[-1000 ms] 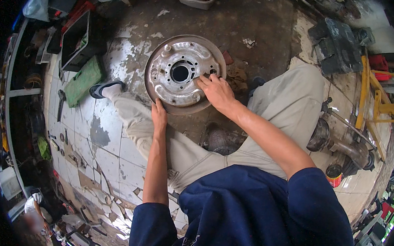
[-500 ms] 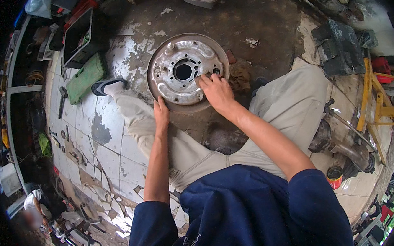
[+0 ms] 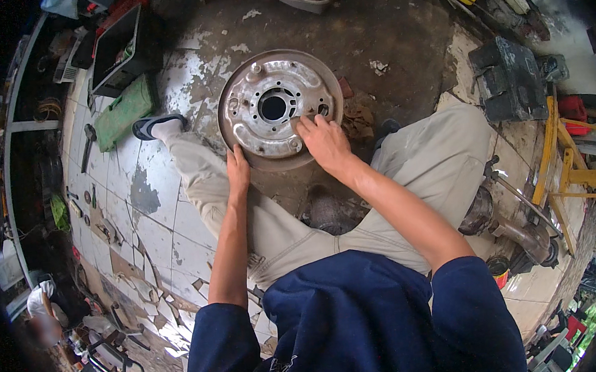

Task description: The person sits on the floor and scrubs the surface of a brake drum with a small abrasive pad. They rotate the drum to clean different sections, then place it on the floor and continue scrubbing the inner and outer surfaces.

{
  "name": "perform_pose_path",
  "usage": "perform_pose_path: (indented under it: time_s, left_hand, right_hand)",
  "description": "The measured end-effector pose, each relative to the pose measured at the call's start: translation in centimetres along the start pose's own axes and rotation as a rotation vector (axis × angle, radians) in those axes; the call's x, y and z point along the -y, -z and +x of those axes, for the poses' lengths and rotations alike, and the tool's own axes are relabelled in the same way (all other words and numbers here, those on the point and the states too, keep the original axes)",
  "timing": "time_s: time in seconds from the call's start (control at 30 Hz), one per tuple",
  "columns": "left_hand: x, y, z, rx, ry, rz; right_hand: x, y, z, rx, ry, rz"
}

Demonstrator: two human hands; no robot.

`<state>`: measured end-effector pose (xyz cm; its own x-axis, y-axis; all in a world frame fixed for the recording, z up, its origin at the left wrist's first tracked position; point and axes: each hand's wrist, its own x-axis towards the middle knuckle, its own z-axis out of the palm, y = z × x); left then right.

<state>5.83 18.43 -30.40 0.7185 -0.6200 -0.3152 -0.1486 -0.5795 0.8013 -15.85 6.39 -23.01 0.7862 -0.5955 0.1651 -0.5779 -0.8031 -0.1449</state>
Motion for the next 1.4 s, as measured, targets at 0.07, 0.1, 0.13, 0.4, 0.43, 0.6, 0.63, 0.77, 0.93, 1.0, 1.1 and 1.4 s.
perform_pose_path:
  time_s: [0.07, 0.1, 0.13, 0.4, 0.43, 0.6, 0.63, 0.77, 0.93, 1.0, 1.1, 1.4]
  left_hand:
    - [-0.1, -0.1, 0.0, -0.013, 0.004, 0.002]
    - [-0.1, -0.2, -0.1, -0.011, -0.002, -0.016]
    - [0.0, 0.0, -0.1, -0.012, -0.008, -0.030]
    - [0.4, -0.3, 0.4, 0.005, -0.046, 0.021]
    - [0.4, -0.2, 0.3, 0.035, -0.058, 0.034]
    - [0.6, 0.0, 0.1, -0.012, -0.093, 0.028]
    - [0.5, -0.1, 0.1, -0.019, -0.095, 0.044]
    - [0.4, 0.6, -0.3, 0.060, -0.047, 0.236]
    - [1.3, 0.4, -0.5, 0.027, -0.172, 0.355]
    - [1.3, 0.4, -0.4, 0.037, -0.183, 0.291]
    - [1.7, 0.7, -0.2, 0.066, -0.144, 0.247]
    - [0.6, 0.8, -0.1, 0.097, -0.135, 0.145]
  right_hand:
    - [0.0, 0.0, 0.0, -0.007, 0.005, 0.003]
    - [-0.4, 0.0, 0.1, -0.017, -0.019, 0.024]
    - [-0.5, 0.0, 0.2, -0.029, -0.042, 0.049]
    - [-0.9, -0.1, 0.2, -0.054, 0.007, 0.042]
    - [-0.7, 0.0, 0.1, -0.060, -0.003, 0.009]
    - [-0.5, 0.9, 0.6, 0.001, 0.016, 0.050]
    - [-0.8, 0.9, 0.7, 0.001, -0.007, 0.060]
    - [-0.2, 0.2, 0.0, 0.008, 0.010, 0.010]
    - [-0.4, 0.4, 0.1, -0.005, -0.025, 0.097]
    - [-0.4, -0.1, -0.1, -0.008, -0.043, 0.109]
    - [-0.1, 0.3, 0.0, 0.022, -0.003, 0.078]
    - [0.0, -0.1, -0.4, 0.022, -0.040, 0.127]
